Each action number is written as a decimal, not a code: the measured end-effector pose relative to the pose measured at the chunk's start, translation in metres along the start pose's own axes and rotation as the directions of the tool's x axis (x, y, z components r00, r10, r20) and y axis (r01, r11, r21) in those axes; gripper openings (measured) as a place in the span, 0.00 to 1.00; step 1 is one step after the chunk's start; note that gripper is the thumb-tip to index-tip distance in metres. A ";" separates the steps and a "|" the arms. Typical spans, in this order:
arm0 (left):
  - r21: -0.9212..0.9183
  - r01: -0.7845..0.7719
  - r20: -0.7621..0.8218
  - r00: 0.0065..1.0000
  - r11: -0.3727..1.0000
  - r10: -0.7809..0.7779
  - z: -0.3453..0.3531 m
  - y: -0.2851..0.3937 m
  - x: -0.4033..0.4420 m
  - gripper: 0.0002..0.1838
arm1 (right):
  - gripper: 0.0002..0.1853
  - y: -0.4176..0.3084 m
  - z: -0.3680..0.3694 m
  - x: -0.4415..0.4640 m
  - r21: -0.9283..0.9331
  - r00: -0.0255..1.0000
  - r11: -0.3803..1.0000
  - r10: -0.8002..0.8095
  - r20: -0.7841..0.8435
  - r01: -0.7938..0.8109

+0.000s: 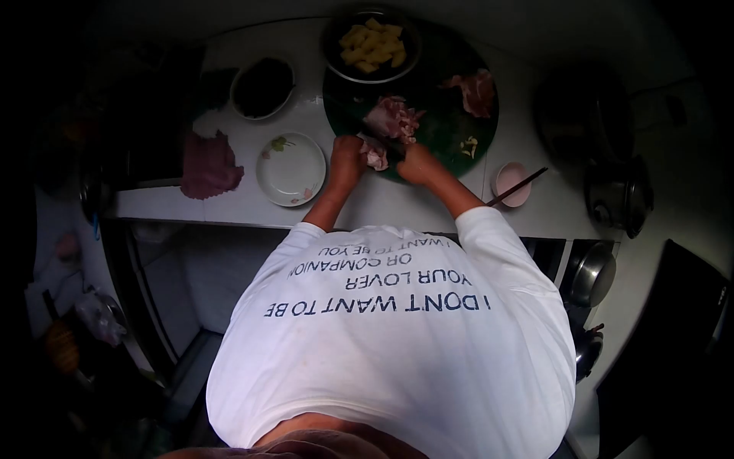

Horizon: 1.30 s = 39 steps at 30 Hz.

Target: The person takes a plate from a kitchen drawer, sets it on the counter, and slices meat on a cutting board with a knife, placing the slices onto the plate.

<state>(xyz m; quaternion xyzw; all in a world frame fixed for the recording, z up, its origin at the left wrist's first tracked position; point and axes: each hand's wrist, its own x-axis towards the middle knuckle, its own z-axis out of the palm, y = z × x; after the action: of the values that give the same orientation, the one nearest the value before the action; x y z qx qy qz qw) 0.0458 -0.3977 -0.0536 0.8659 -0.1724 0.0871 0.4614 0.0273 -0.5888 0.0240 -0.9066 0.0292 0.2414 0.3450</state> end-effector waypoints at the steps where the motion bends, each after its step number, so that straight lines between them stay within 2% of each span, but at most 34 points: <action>1: -0.009 -0.015 -0.011 1.000 1.000 0.015 -0.003 0.000 0.001 0.13 | 0.20 0.001 -0.007 -0.016 -0.055 0.993 0.992 0.113 0.041 -0.111; 3: -0.055 0.036 -0.025 0.999 0.998 -0.037 -0.002 -0.004 0.000 0.11 | 0.20 0.028 -0.007 -0.041 -0.081 0.989 0.987 0.141 0.053 -0.136; 5: -0.084 0.098 -0.026 0.995 0.992 -0.101 -0.003 -0.003 0.000 0.10 | 0.20 0.049 0.000 -0.063 -0.027 0.988 0.988 0.154 0.006 -0.153; 7: -0.090 0.169 -0.017 0.985 0.982 -0.171 -0.012 0.001 0.003 0.10 | 0.20 0.050 0.003 -0.077 0.000 0.982 0.983 0.185 -0.043 -0.185; 11: -0.027 0.185 -0.130 0.974 0.982 -0.187 -0.029 -0.016 0.016 0.11 | 0.19 0.042 0.011 -0.088 0.004 0.964 0.969 0.246 -0.103 -0.247; 12: -0.004 0.169 -0.142 0.976 0.986 -0.168 -0.037 -0.015 0.023 0.11 | 0.19 0.042 0.011 -0.090 0.015 0.964 0.969 0.247 -0.103 -0.247; 15: -0.094 0.060 -0.128 0.989 0.994 -0.072 -0.043 -0.022 0.049 0.13 | 0.18 0.040 0.007 -0.095 0.091 0.961 0.962 0.265 -0.078 -0.258; 16: -0.101 0.024 -0.071 0.997 0.995 -0.031 -0.040 -0.032 0.057 0.17 | 0.18 0.040 0.006 -0.096 0.120 0.960 0.957 0.273 -0.066 -0.264; 19: -0.040 -0.098 0.008 0.995 0.994 0.099 -0.023 -0.060 0.068 0.20 | 0.16 0.045 0.011 -0.107 0.120 0.961 0.968 0.237 -0.142 -0.221; 22: -0.056 0.014 0.017 1.000 0.998 -0.013 -0.021 -0.052 0.069 0.24 | 0.14 0.049 0.013 -0.124 0.135 0.957 0.958 0.268 -0.113 -0.252; 25: 0.149 -0.149 -0.038 0.987 0.978 0.156 -0.026 -0.025 0.064 0.25 | 0.13 0.053 0.016 -0.139 0.224 0.937 0.932 0.320 -0.139 -0.285; 28: 0.131 -0.261 0.244 0.944 0.956 0.224 -0.010 0.002 0.073 0.26 | 0.13 0.058 0.019 -0.146 0.356 0.896 0.864 0.424 -0.130 -0.357; 31: 0.076 -0.443 0.289 0.867 0.893 0.405 0.013 0.026 0.085 0.25 | 0.12 0.056 0.014 -0.150 0.370 0.888 0.858 0.435 -0.148 -0.358; 32: 0.179 -0.466 0.259 0.872 0.866 0.416 0.021 0.030 0.084 0.24 | 0.12 0.055 0.012 -0.152 0.366 0.889 0.861 0.431 -0.154 -0.354; 35: 0.317 -0.301 0.420 0.895 0.899 0.151 0.025 0.038 0.084 0.23 | 0.12 0.057 0.010 -0.154 0.370 0.889 0.867 0.421 -0.182 -0.334; 38: 0.159 -0.352 0.342 0.896 0.922 0.283 0.023 0.031 0.085 0.23 | 0.12 0.060 0.014 -0.153 0.418 0.885 0.854 0.421 -0.201 -0.311; 39: 0.113 -0.298 0.311 0.916 0.948 0.252 0.021 0.034 0.082 0.23 | 0.12 0.058 0.013 -0.152 0.445 0.881 0.838 0.433 -0.190 -0.316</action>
<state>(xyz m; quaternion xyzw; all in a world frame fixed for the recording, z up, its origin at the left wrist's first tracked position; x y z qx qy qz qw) 0.1089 -0.4502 -0.0138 0.8701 -0.3516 0.0355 0.3437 -0.1249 -0.6421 0.0498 -0.8175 0.3054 0.1613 0.4609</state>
